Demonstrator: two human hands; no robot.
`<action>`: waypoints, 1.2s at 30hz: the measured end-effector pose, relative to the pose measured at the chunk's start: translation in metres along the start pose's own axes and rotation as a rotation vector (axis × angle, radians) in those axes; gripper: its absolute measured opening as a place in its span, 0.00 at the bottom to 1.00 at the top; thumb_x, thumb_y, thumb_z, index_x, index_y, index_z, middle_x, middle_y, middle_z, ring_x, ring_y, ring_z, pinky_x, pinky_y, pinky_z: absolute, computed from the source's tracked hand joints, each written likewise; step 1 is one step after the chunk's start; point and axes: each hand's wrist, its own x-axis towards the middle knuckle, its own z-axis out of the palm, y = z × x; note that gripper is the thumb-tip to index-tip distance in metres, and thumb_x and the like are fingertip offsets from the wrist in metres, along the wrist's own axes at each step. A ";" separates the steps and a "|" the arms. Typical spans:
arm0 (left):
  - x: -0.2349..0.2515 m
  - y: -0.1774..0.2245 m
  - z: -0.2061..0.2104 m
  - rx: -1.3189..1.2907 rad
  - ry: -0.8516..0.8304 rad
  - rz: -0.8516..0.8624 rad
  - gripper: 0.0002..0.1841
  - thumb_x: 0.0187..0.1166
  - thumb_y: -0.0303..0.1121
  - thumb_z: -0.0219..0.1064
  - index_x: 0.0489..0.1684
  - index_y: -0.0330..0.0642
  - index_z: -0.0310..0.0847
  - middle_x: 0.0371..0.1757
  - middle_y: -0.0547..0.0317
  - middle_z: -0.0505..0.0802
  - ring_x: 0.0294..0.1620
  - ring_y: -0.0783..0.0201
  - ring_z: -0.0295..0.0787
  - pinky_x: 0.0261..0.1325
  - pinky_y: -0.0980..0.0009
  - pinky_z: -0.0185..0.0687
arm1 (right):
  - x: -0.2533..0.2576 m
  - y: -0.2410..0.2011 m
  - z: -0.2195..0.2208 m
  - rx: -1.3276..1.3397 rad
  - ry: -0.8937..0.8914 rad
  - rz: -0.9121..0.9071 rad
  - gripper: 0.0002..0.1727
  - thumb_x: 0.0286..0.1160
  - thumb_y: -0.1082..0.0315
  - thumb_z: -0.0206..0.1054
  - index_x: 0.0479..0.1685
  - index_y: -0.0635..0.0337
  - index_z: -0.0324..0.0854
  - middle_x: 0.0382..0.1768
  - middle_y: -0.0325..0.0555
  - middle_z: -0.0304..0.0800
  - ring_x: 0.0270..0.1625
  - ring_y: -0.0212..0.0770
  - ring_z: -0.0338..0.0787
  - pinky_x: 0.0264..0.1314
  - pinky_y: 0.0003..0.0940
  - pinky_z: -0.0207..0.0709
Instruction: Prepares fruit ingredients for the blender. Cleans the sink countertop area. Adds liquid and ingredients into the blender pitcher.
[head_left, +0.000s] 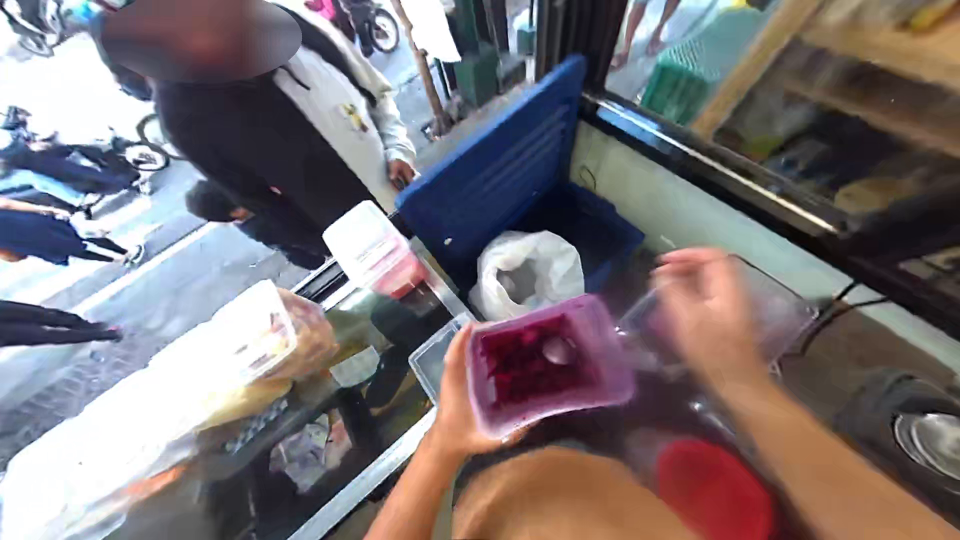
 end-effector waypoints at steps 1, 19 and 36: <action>-0.020 0.000 -0.028 0.031 0.053 -0.023 0.72 0.43 0.56 0.91 0.95 0.62 0.38 0.85 0.62 0.72 0.81 0.66 0.74 0.85 0.62 0.72 | -0.001 0.006 0.040 -0.053 -0.210 -0.013 0.23 0.83 0.62 0.63 0.72 0.65 0.76 0.63 0.57 0.87 0.61 0.45 0.90 0.64 0.45 0.85; -0.200 -0.080 -0.213 0.000 0.332 -0.136 0.71 0.43 0.54 0.92 0.94 0.68 0.38 0.85 0.63 0.72 0.82 0.65 0.73 0.85 0.61 0.73 | -0.014 -0.041 0.245 -0.648 -0.803 -0.254 0.50 0.44 0.27 0.82 0.73 0.46 0.82 0.80 0.62 0.72 0.83 0.66 0.68 0.83 0.71 0.60; -0.204 -0.054 -0.221 0.036 0.270 -0.414 0.78 0.37 0.58 0.93 0.93 0.37 0.37 0.85 0.44 0.72 0.85 0.58 0.70 0.88 0.58 0.69 | -0.061 -0.180 0.252 -0.321 -0.944 -0.283 0.22 0.91 0.51 0.54 0.45 0.57 0.88 0.39 0.42 0.90 0.43 0.34 0.87 0.51 0.34 0.82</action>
